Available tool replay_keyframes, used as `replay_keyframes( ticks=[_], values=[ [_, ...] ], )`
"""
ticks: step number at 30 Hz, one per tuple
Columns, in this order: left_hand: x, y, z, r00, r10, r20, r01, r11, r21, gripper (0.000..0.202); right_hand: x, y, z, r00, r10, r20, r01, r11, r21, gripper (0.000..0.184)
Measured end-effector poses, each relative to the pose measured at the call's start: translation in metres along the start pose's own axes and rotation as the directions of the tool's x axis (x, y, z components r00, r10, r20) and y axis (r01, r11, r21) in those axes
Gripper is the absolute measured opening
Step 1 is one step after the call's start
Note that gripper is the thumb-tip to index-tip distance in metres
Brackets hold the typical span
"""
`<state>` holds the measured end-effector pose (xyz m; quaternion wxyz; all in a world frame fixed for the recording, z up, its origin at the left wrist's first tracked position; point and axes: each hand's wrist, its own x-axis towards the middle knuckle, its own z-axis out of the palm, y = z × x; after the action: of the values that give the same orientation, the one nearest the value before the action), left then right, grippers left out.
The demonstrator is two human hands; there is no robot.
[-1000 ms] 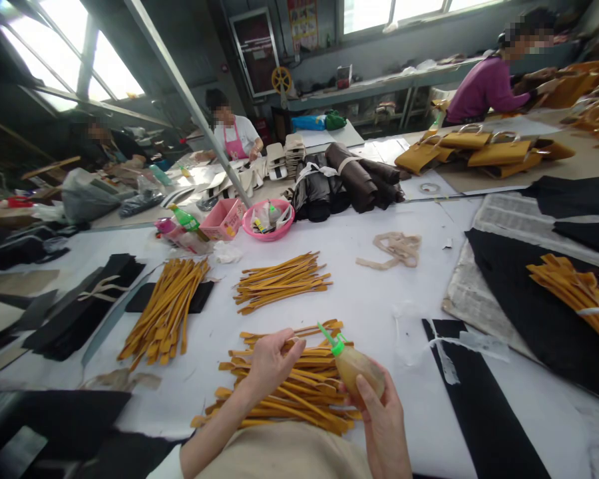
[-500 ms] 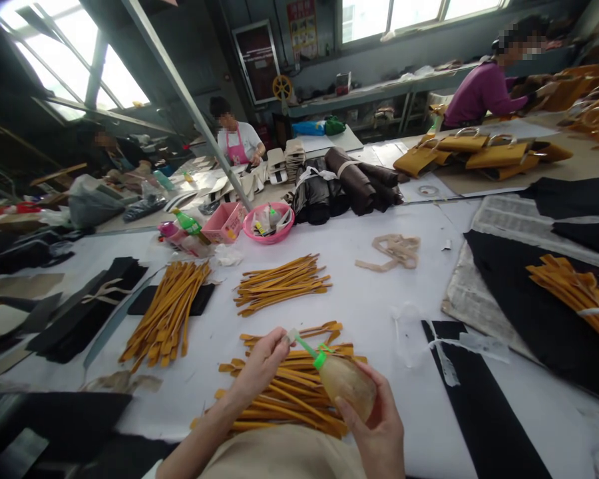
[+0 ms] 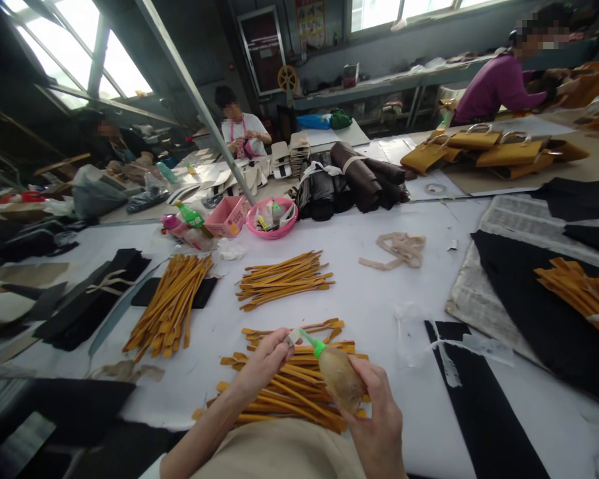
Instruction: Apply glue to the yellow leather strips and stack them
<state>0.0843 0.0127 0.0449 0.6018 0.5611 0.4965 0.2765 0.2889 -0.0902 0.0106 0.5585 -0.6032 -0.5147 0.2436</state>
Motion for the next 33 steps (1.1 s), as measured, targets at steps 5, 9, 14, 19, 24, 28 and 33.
replay_keyframes(
  ticks=[5, 9, 14, 19, 24, 28, 33],
  values=[
    [0.002, -0.001, 0.001, 1.000, -0.009, -0.021, 0.009, 1.000, -0.018, 0.009, -0.003, 0.001, 0.003, 1.000, 0.017, 0.023, -0.017, 1.000, 0.013, 0.051],
    [0.003, -0.004, 0.001, 0.999, -0.023, -0.026, 0.023, 0.999, -0.030, 0.009, -0.002, 0.003, 0.006, 0.998, 0.063, 0.031, -0.064, 0.997, 0.033, 0.047],
    [0.005, -0.007, 0.001, 0.998, -0.045, -0.054, 0.040, 0.995, -0.089, 0.003, -0.002, 0.002, 0.007, 0.992, 0.128, -0.024, -0.126, 0.990, 0.059, 0.049],
    [0.007, -0.012, 0.002, 0.996, -0.050, -0.073, 0.040, 0.991, -0.130, 0.002, -0.004, 0.007, 0.011, 0.997, 0.078, 0.003, -0.078, 0.996, -0.035, 0.046],
    [0.008, -0.015, 0.004, 0.997, -0.037, -0.071, 0.027, 0.990, -0.136, 0.002, -0.006, 0.012, 0.014, 0.998, 0.049, 0.025, -0.048, 0.998, -0.045, 0.050],
    [0.009, -0.014, 0.004, 0.997, -0.035, -0.076, 0.025, 0.992, -0.128, 0.002, -0.008, 0.015, 0.020, 0.992, 0.122, -0.011, -0.122, 0.992, -0.038, 0.050],
    [0.009, -0.013, 0.003, 0.995, -0.047, -0.084, 0.036, 0.992, -0.121, 0.002, -0.011, 0.019, 0.023, 0.982, 0.182, -0.046, -0.181, 0.983, 0.024, 0.056]
  ],
)
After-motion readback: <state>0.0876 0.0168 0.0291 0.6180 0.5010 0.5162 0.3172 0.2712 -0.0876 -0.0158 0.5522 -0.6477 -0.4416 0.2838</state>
